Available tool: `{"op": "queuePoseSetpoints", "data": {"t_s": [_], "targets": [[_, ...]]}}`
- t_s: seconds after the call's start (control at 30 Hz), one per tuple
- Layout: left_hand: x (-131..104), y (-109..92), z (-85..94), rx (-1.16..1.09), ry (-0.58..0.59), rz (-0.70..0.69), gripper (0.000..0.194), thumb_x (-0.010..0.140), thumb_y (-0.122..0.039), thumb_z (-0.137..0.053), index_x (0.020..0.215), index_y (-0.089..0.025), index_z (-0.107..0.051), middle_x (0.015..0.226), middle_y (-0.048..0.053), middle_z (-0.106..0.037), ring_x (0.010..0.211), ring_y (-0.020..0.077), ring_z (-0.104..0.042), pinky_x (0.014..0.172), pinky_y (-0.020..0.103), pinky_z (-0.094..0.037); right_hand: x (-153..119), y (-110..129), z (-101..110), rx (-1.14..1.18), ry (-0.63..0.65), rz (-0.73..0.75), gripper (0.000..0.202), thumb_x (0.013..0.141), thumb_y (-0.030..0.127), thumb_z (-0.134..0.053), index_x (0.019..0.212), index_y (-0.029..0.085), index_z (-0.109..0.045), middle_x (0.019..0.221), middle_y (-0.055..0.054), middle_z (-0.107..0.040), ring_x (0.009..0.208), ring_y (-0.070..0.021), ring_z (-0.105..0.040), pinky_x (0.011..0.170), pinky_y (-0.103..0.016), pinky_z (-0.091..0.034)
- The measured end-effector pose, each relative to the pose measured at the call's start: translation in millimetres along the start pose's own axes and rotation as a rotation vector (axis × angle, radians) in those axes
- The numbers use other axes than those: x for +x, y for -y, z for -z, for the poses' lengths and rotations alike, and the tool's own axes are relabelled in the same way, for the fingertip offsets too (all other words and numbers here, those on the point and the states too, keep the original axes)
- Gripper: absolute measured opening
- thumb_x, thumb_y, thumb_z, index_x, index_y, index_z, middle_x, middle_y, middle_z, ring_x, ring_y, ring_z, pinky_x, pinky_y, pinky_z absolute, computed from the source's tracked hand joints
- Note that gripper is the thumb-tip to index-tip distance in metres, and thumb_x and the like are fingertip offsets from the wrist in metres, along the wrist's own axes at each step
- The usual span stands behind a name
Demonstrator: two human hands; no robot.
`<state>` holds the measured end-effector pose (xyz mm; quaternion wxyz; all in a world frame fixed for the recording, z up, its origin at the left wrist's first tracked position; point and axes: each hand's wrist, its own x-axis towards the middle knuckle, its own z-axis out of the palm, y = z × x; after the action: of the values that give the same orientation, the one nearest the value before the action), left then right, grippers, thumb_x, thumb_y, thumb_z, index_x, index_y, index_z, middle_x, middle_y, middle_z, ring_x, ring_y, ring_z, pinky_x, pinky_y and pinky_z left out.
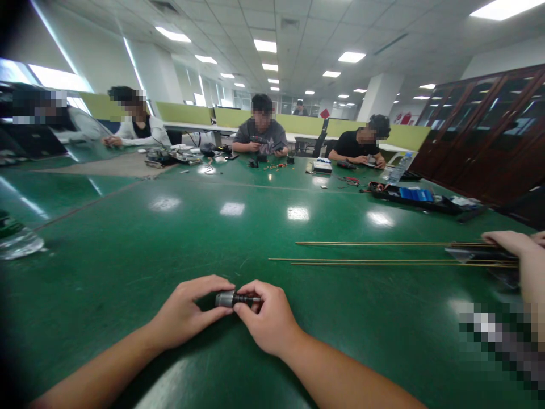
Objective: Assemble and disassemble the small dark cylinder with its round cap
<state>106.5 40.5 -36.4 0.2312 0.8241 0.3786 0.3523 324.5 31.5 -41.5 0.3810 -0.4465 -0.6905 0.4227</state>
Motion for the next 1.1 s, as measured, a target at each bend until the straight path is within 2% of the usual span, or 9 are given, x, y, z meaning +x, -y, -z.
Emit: {"op": "queuePoseSetpoints", "data": {"t_s": [0.73, 0.9, 1.1], "targets": [[0.0, -1.2, 0.8, 0.001, -0.018, 0.005, 0.027, 0.084, -0.029, -0.073, 0.111, -0.024, -0.069, 0.105, 0.005, -0.071, 0.096, 0.0191, -0.067, 0.086, 0.031, -0.054, -0.4, 1.4, 0.8, 0.013, 0.051, -0.036, 0.017, 0.091, 0.030, -0.061, 0.092, 0.019, -0.074, 0.068, 0.001, -0.062, 0.059, -0.0124, -0.054, 0.056, -0.023, -0.039], [-0.1, -3.1, 1.5, -0.005, -0.007, 0.017, 0.027, 0.085, -0.029, -0.073, 0.111, -0.024, -0.069, 0.104, 0.005, -0.071, 0.095, 0.0183, -0.067, 0.086, 0.030, -0.053, -1.0, 3.0, 2.5, -0.033, 0.046, -0.012, 0.014, 0.086, 0.027, -0.066, 0.094, 0.018, -0.074, 0.073, 0.001, -0.064, 0.063, -0.0126, -0.053, 0.060, -0.023, -0.041], [0.0, -4.4, 2.2, -0.007, -0.007, 0.019, 0.027, 0.085, -0.029, -0.072, 0.111, -0.025, -0.068, 0.105, 0.004, -0.071, 0.095, 0.0180, -0.067, 0.086, 0.030, -0.053, -2.0, 3.0, 2.7, -0.029, 0.050, -0.009, 0.013, 0.086, 0.026, -0.065, 0.092, 0.019, -0.074, 0.072, 0.001, -0.062, 0.063, -0.0123, -0.051, 0.059, -0.023, -0.040]]}}
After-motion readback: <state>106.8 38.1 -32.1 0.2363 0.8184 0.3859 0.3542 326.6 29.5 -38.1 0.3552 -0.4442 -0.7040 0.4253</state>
